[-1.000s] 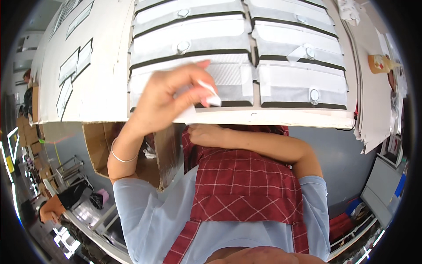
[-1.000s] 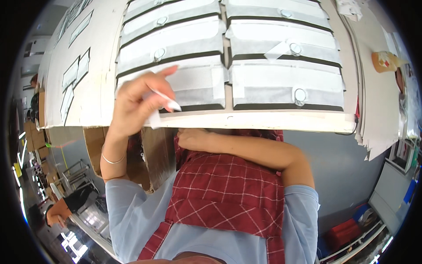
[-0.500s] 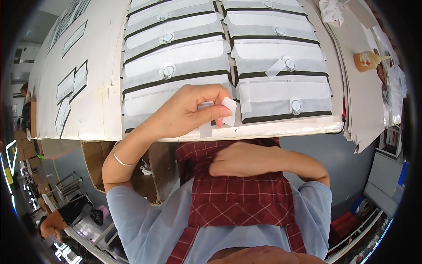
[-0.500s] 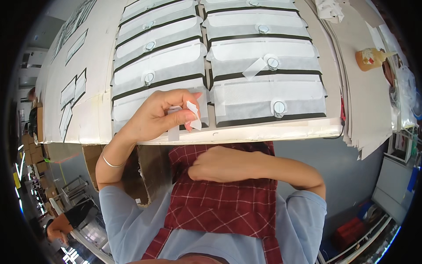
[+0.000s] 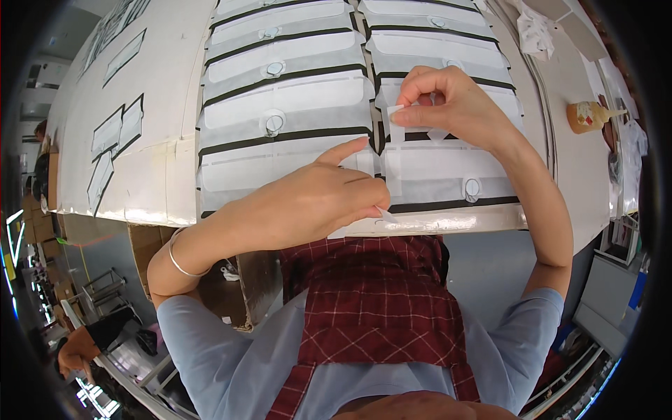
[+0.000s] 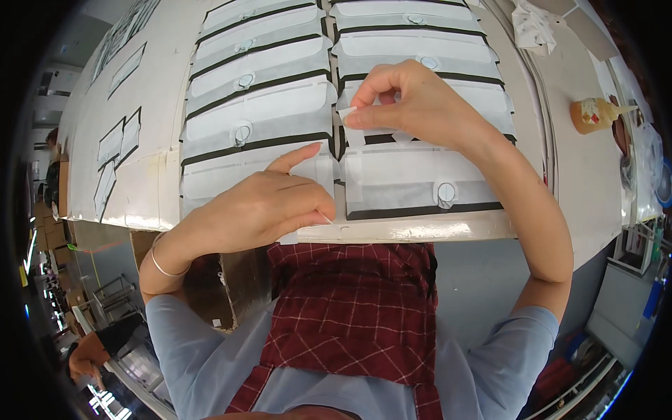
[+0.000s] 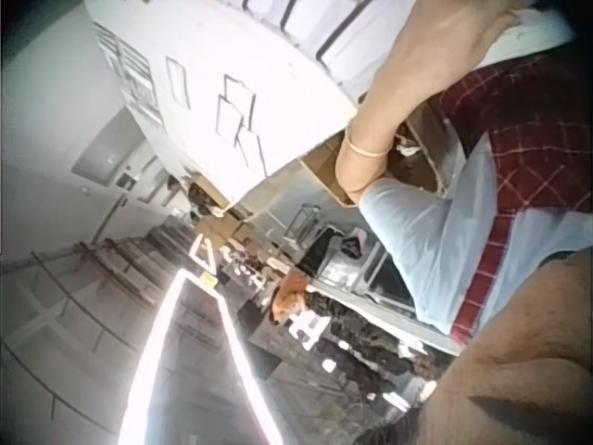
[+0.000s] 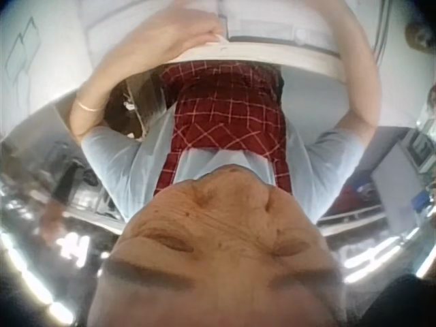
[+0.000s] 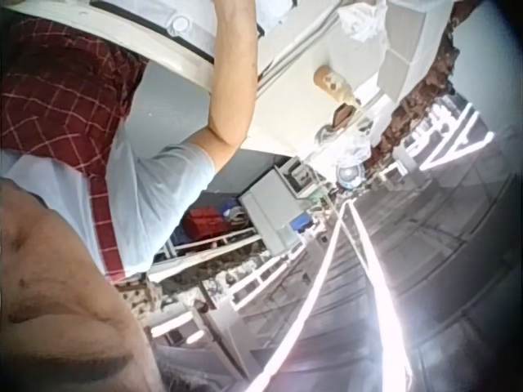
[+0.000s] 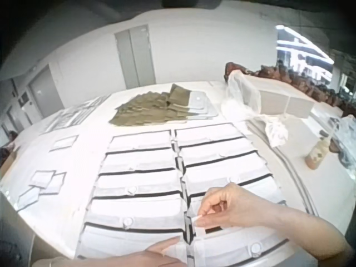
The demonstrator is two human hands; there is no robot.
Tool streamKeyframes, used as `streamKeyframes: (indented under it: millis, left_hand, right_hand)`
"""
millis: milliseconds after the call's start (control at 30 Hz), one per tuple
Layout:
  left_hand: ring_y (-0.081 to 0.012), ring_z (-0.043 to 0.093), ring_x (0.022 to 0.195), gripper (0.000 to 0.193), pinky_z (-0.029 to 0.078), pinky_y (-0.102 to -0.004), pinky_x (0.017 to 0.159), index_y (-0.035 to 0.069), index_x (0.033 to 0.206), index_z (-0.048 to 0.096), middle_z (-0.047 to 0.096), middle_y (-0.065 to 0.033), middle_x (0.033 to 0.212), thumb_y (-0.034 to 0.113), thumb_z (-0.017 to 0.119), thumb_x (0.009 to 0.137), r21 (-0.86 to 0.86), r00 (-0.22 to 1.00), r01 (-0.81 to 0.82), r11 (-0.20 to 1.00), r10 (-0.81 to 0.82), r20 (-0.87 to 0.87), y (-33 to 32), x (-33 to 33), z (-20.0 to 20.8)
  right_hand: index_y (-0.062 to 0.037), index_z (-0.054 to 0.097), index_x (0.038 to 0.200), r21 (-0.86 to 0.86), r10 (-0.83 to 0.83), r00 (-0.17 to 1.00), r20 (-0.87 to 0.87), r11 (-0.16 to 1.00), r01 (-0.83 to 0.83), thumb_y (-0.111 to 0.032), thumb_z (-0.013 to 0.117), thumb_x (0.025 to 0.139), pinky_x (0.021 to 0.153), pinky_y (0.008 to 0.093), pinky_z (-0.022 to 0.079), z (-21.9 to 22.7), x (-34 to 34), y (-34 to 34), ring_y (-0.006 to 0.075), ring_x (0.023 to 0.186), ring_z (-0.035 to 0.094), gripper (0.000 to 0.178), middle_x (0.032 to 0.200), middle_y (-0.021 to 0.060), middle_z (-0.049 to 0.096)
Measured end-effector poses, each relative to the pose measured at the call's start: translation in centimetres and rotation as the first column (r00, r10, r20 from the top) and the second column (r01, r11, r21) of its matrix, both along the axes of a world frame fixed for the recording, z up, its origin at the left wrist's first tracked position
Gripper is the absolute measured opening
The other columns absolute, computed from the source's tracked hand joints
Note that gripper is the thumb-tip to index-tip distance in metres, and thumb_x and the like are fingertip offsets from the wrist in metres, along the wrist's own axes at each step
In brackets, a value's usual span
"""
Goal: The person assembles white face masks by hand on a white workbench. They pick up small white pieces and attach them to the edges of the mask bodies, pressing them into place. The process is repeated for multiple masks arranged in rows on the table.
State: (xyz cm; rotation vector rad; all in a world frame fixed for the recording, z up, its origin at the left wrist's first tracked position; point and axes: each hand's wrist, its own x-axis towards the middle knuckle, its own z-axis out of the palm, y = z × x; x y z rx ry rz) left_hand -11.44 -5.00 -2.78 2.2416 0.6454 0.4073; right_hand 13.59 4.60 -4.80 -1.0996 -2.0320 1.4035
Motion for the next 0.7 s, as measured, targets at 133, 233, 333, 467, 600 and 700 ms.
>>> streamKeyframes:
  millis: [133, 233, 333, 467, 600, 700]
  left_hand:
    - [-0.0261, 0.065, 0.082, 0.009, 0.027, -0.0538, 0.122, 0.006, 0.099, 0.061, 0.064, -0.0052, 0.084, 0.015, 0.061, 0.097, 0.011, 0.999, 0.017, 1.000, -0.017, -0.029, 0.7, 0.5, -0.6]
    - [-0.0277, 0.065, 0.082, 0.010, 0.026, -0.0536, 0.122, 0.006, 0.099, 0.060, 0.064, -0.0061, 0.083, 0.015, 0.060, 0.098, 0.000, 0.999, 0.024, 1.000, -0.024, -0.030, 1.2, 0.9, -0.9]
    - [-0.0281, 0.065, 0.082, 0.009, 0.027, -0.0536, 0.122, 0.005, 0.099, 0.059, 0.064, -0.0069, 0.083, 0.014, 0.059, 0.098, -0.004, 0.999, 0.039, 0.999, -0.039, -0.034, 1.7, 1.3, -0.9]
    - [-0.0288, 0.064, 0.081, 0.010, 0.027, -0.0536, 0.121, 0.004, 0.096, 0.056, 0.063, -0.0082, 0.081, 0.013, 0.058, 0.099, -0.006, 0.995, 0.086, 0.996, -0.086, -0.040, 2.3, 1.8, -1.3]
    - [-0.0306, 0.063, 0.080, 0.011, 0.028, -0.0536, 0.121, 0.004, 0.095, 0.054, 0.061, -0.0096, 0.078, 0.013, 0.057, 0.100, 0.041, 0.991, 0.116, 0.992, -0.113, -0.078, 2.9, 2.2, -1.2]
    - [-0.0322, 0.063, 0.080, 0.012, 0.028, -0.0537, 0.121, 0.003, 0.095, 0.053, 0.061, -0.0108, 0.078, 0.014, 0.055, 0.101, -0.018, 0.994, 0.104, 0.994, -0.104, -0.024, 3.1, 2.4, -1.5]
  right_hand:
    - [-0.0036, 0.070, 0.081, 0.054, -0.051, 0.997, 0.059, 0.997, 0.047, -0.018, 0.081, 0.083, 0.059, 0.0248, 0.035, -1.1, -0.5, 0.3, 0.0063, 0.068, 0.042, 0.018, 0.082, -0.0034, 0.057]
    - [-0.0032, 0.069, 0.081, 0.123, -0.100, 0.991, 0.084, 0.988, 0.089, -0.016, 0.080, 0.084, 0.059, 0.0247, 0.033, -1.2, -0.9, 0.2, 0.0063, 0.067, 0.037, 0.017, 0.083, -0.0042, 0.055]
    - [-0.0025, 0.068, 0.081, 0.177, -0.131, 0.990, 0.060, 0.977, 0.118, -0.016, 0.080, 0.083, 0.059, 0.0256, 0.034, -1.7, -1.2, -0.1, 0.0073, 0.066, 0.035, 0.018, 0.082, -0.0038, 0.054]
    - [0.0007, 0.070, 0.083, 0.175, -0.172, 0.979, 0.113, 0.973, 0.151, -0.023, 0.077, 0.084, 0.071, 0.0319, 0.047, -1.6, -1.4, -0.3, 0.0155, 0.077, 0.054, 0.025, 0.086, 0.0054, 0.063]
    - [0.0013, 0.069, 0.082, 0.199, -0.188, 0.972, 0.139, 0.967, 0.158, -0.022, 0.076, 0.084, 0.073, 0.0336, 0.048, -1.3, -1.7, -0.6, 0.0185, 0.079, 0.057, 0.025, 0.089, 0.0072, 0.063]
    - [0.0011, 0.069, 0.082, 0.218, -0.198, 0.967, 0.158, 0.963, 0.161, -0.022, 0.076, 0.084, 0.073, 0.0339, 0.048, -1.2, -1.8, -0.7, 0.0199, 0.078, 0.058, 0.024, 0.089, 0.0075, 0.063]
